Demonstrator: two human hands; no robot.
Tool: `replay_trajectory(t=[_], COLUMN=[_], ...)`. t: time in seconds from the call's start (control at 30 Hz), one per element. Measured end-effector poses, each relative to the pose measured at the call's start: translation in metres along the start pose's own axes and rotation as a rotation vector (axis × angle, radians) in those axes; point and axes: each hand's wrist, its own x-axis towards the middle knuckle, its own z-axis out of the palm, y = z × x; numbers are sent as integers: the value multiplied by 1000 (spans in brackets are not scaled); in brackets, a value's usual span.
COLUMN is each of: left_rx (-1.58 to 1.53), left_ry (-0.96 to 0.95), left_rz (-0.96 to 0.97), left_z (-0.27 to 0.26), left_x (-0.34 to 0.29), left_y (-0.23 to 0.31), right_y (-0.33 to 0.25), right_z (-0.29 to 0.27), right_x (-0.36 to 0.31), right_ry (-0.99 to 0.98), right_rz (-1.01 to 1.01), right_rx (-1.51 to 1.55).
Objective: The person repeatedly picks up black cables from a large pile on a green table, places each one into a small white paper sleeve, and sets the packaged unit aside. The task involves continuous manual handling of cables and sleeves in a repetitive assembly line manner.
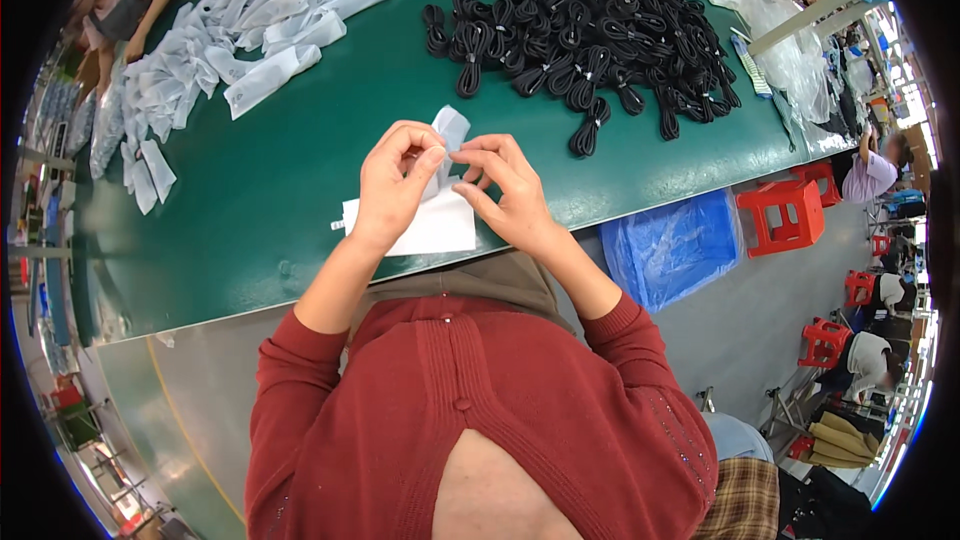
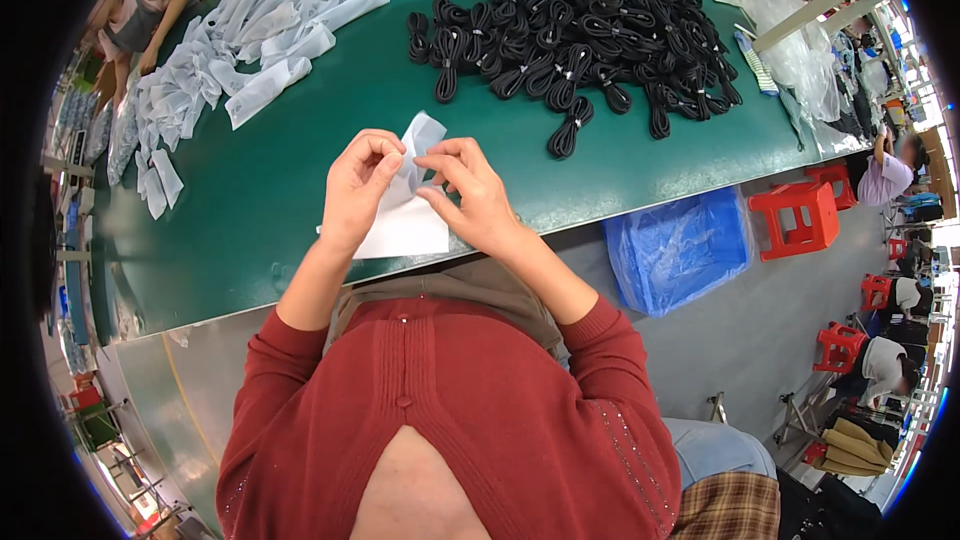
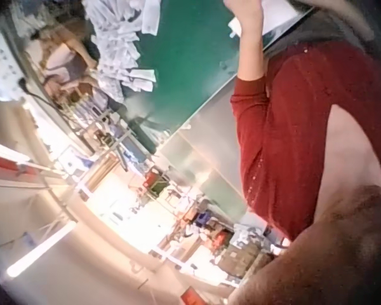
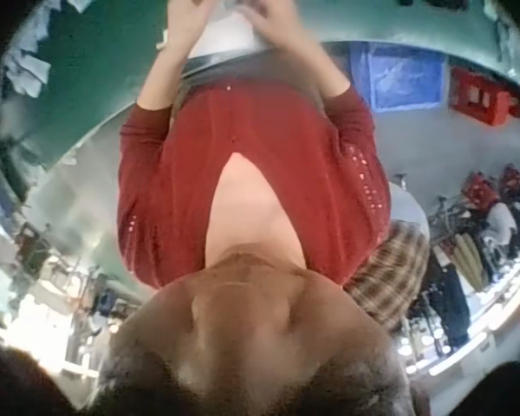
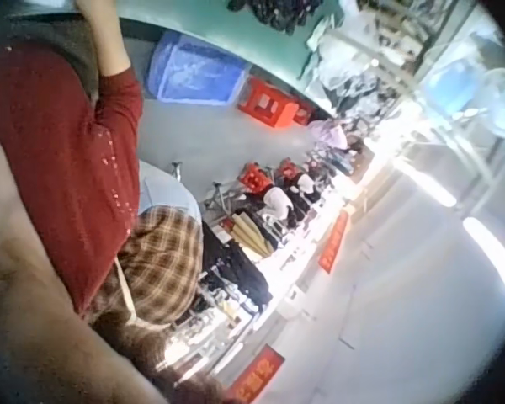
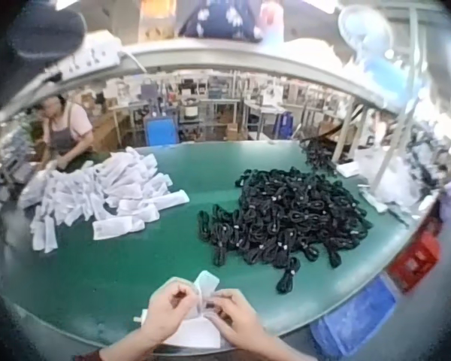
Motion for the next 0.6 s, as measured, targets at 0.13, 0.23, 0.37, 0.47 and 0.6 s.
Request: replay_trajectory(t=[0.13,0.23,0.37,0.47,0.6], left_rx=[349,554,780,680,773], left_ry=[109,49,-154,-233,-291], left_rz=[120,73,325,115,154], left_z=[-15,-23,-29,-30,-36], left_x=[12,45,83,94,90], left_y=[-13,-19,-71,-72,-48], right_y=[19,44,51,51,59], right_z=[-1,-3,-1,-9,-39], right_x=[5,9,12,8,2], right_ry=[133,178,111,132,256], right_rz=[109,215,219,252,251], right_rx=[-86,-130,-171,-158,-222])
